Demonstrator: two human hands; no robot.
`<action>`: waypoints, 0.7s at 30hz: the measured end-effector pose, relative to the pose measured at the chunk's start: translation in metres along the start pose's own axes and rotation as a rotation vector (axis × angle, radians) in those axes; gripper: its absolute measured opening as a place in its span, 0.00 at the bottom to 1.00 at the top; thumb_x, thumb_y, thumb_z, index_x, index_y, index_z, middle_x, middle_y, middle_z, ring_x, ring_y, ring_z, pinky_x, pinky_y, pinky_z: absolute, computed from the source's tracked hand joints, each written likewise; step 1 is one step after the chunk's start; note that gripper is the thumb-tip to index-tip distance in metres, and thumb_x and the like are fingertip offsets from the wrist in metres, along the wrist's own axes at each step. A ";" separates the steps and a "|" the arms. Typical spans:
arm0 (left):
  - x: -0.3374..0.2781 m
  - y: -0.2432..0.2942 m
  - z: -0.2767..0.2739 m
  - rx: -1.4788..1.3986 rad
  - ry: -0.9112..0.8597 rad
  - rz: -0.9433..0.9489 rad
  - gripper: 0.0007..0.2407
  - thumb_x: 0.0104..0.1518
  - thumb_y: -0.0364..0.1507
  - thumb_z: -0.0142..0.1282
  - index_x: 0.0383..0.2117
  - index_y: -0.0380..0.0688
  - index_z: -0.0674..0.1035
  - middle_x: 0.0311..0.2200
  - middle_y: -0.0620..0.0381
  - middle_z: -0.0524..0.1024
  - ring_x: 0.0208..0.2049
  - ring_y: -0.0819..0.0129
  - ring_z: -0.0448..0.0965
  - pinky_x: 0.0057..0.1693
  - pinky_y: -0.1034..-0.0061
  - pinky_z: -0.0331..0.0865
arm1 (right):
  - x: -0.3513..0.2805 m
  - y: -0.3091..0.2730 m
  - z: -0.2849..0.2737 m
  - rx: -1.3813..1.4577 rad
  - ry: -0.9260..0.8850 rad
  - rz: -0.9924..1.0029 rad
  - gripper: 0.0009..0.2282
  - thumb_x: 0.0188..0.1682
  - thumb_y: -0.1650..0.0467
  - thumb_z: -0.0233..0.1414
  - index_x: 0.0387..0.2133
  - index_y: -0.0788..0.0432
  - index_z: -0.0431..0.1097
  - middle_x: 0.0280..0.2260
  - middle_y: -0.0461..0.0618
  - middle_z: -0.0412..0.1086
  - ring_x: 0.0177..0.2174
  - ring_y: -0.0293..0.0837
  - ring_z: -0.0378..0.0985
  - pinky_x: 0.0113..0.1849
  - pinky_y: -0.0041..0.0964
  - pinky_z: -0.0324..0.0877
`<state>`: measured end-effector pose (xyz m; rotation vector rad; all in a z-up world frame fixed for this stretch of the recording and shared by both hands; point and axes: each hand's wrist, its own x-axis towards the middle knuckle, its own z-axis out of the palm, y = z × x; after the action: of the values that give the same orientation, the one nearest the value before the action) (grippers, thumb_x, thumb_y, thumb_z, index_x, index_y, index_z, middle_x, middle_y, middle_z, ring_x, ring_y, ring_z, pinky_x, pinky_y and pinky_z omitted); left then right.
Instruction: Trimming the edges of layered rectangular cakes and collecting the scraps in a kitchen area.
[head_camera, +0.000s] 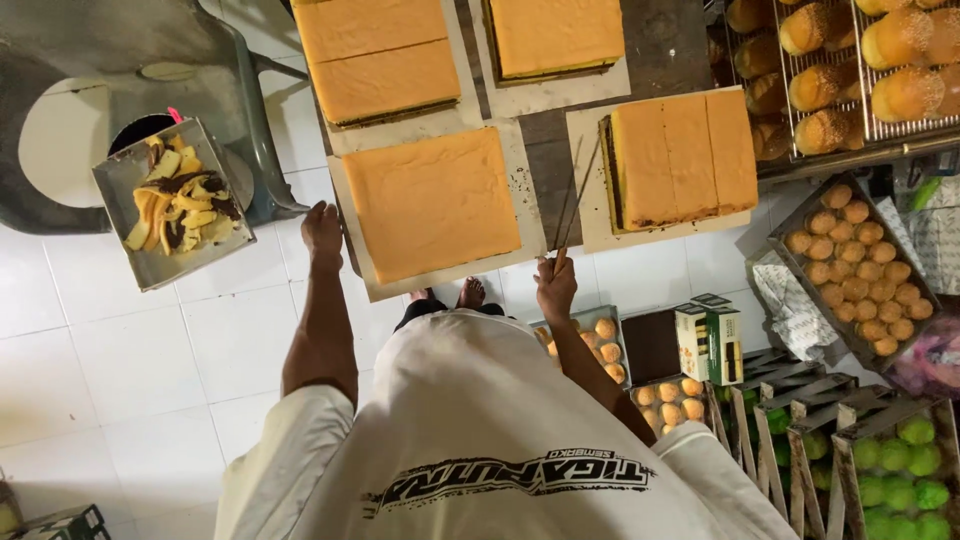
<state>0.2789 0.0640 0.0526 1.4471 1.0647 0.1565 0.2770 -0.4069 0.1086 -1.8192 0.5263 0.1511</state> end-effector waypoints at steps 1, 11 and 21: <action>-0.003 0.012 0.002 0.006 -0.001 -0.002 0.17 0.60 0.31 0.54 0.53 0.37 0.80 0.34 0.59 0.78 0.33 0.73 0.74 0.42 0.74 0.70 | 0.000 0.004 0.004 0.001 0.001 0.006 0.14 0.52 0.66 0.57 0.36 0.65 0.63 0.31 0.54 0.69 0.26 0.43 0.74 0.29 0.41 0.79; 0.030 0.050 0.016 0.109 -0.108 0.099 0.09 0.59 0.29 0.54 0.24 0.35 0.78 0.19 0.61 0.67 0.23 0.72 0.65 0.31 0.70 0.63 | 0.012 0.006 0.030 0.279 0.142 -0.046 0.15 0.47 0.70 0.63 0.36 0.61 0.61 0.31 0.46 0.68 0.26 0.36 0.73 0.28 0.33 0.76; 0.032 0.040 0.026 0.494 -0.011 0.296 0.09 0.56 0.30 0.60 0.33 0.36 0.83 0.24 0.48 0.81 0.25 0.57 0.80 0.38 0.66 0.73 | 0.028 -0.028 0.030 0.260 0.051 -0.353 0.16 0.48 0.77 0.58 0.48 0.57 0.63 0.42 0.39 0.69 0.41 0.31 0.70 0.44 0.30 0.67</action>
<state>0.3342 0.0741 0.0653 2.0486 0.9097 0.0988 0.3191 -0.3805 0.1134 -1.6344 0.2395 -0.1965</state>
